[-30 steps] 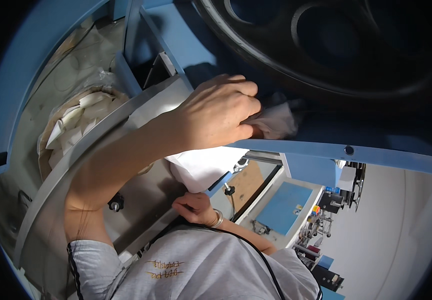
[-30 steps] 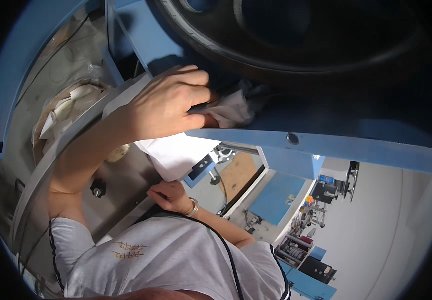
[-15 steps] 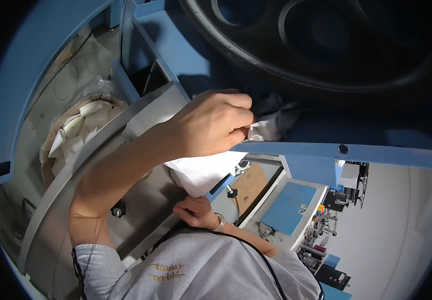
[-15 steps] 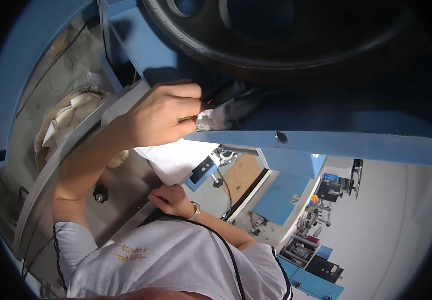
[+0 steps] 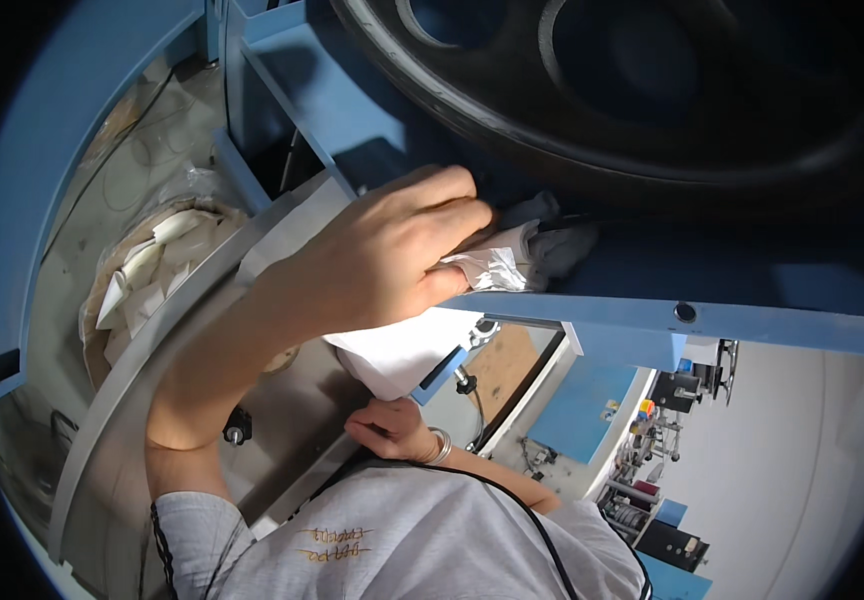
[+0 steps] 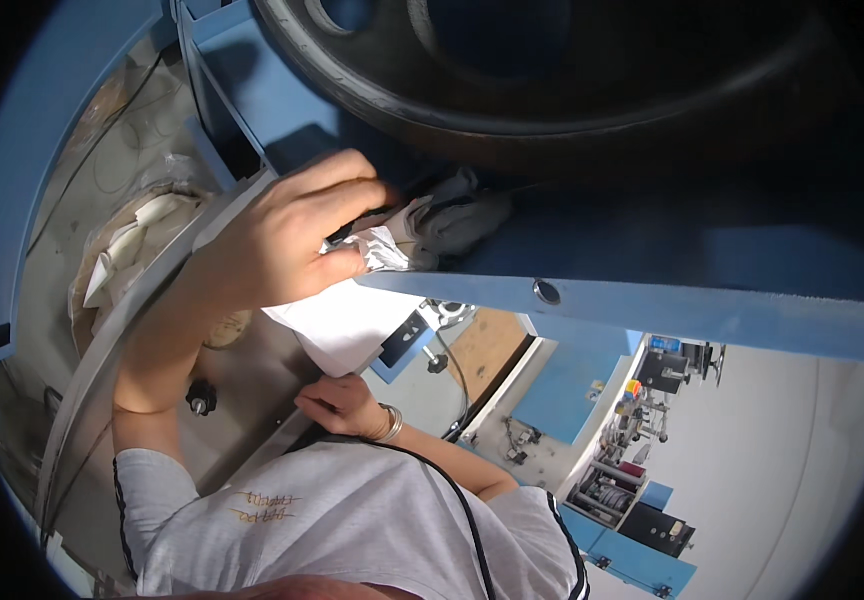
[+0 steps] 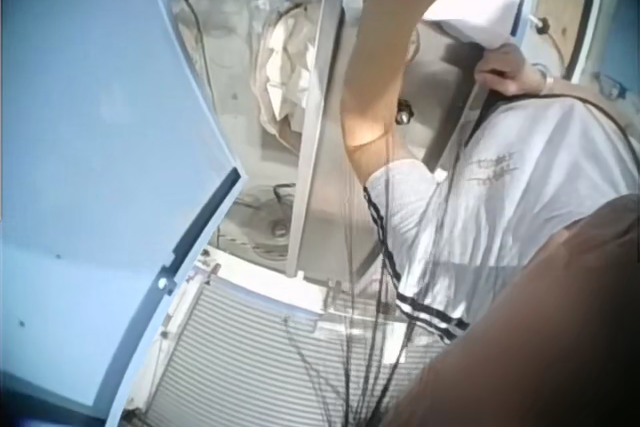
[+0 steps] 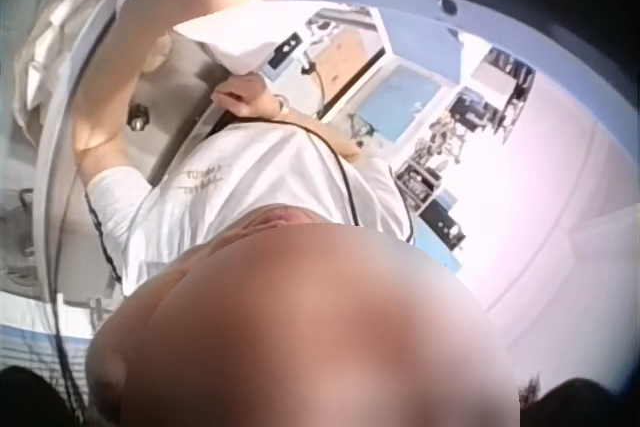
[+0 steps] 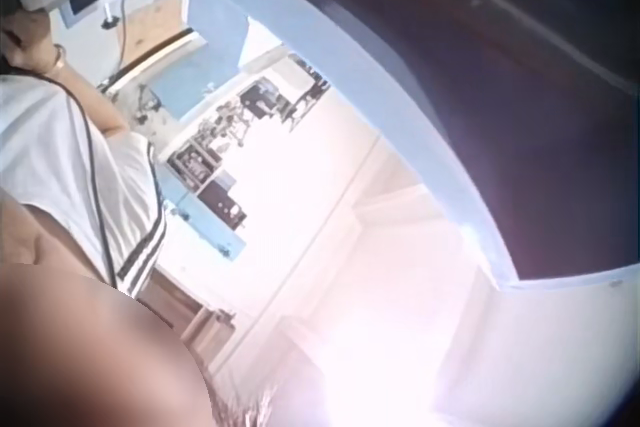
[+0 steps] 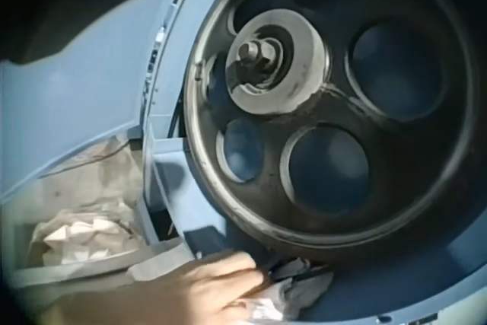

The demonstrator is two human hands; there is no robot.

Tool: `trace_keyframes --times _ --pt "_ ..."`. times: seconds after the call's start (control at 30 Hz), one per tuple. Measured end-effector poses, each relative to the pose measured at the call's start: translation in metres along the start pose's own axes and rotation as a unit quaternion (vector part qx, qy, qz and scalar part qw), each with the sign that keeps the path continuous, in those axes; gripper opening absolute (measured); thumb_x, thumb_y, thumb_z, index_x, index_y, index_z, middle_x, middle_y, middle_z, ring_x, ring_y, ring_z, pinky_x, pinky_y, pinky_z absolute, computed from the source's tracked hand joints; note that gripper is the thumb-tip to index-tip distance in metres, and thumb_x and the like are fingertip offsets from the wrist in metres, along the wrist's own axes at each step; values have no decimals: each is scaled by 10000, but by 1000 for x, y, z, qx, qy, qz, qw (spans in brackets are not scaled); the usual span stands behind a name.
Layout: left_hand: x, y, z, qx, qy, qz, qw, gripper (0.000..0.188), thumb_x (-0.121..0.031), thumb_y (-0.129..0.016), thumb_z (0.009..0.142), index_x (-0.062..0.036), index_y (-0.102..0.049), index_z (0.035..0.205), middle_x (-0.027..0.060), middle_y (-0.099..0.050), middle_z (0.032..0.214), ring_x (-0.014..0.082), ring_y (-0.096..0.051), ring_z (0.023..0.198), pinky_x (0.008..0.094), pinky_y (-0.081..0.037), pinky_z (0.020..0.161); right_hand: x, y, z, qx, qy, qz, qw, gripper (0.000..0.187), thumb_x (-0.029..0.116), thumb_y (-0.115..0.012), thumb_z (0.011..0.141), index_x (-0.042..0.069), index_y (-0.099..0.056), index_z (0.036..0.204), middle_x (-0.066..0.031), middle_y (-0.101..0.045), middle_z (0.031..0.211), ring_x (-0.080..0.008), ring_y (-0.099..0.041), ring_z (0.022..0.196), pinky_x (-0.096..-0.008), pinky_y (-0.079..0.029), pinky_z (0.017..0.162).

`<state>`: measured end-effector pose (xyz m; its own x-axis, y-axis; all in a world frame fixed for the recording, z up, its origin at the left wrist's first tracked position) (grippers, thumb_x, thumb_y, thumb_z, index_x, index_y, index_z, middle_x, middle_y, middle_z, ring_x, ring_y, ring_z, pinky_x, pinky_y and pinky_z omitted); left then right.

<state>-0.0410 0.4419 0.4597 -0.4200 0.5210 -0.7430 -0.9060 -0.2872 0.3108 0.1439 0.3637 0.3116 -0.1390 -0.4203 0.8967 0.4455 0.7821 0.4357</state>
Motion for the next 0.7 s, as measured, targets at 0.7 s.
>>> trace_keyframes --times 0.7 --pt "8 3 12 37 -28 -57 997 171 -70 -702 641 47 -587 687 92 -518 686 236 -542 581 320 -407 529 2 -4 0 -5 -45 -25 999 62 46 -701 726 35 -659 770 -75 -591 613 -194 -560 514 -289 -430 481"
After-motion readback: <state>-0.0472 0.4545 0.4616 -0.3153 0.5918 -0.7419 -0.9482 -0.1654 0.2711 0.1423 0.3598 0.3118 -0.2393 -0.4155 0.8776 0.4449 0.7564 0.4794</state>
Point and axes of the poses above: each hand's wrist, its own z-axis towards the middle knuckle, its own y-axis out of the back of the hand, x = y × z, the point moved 6 cm from there along z, towards the middle knuckle
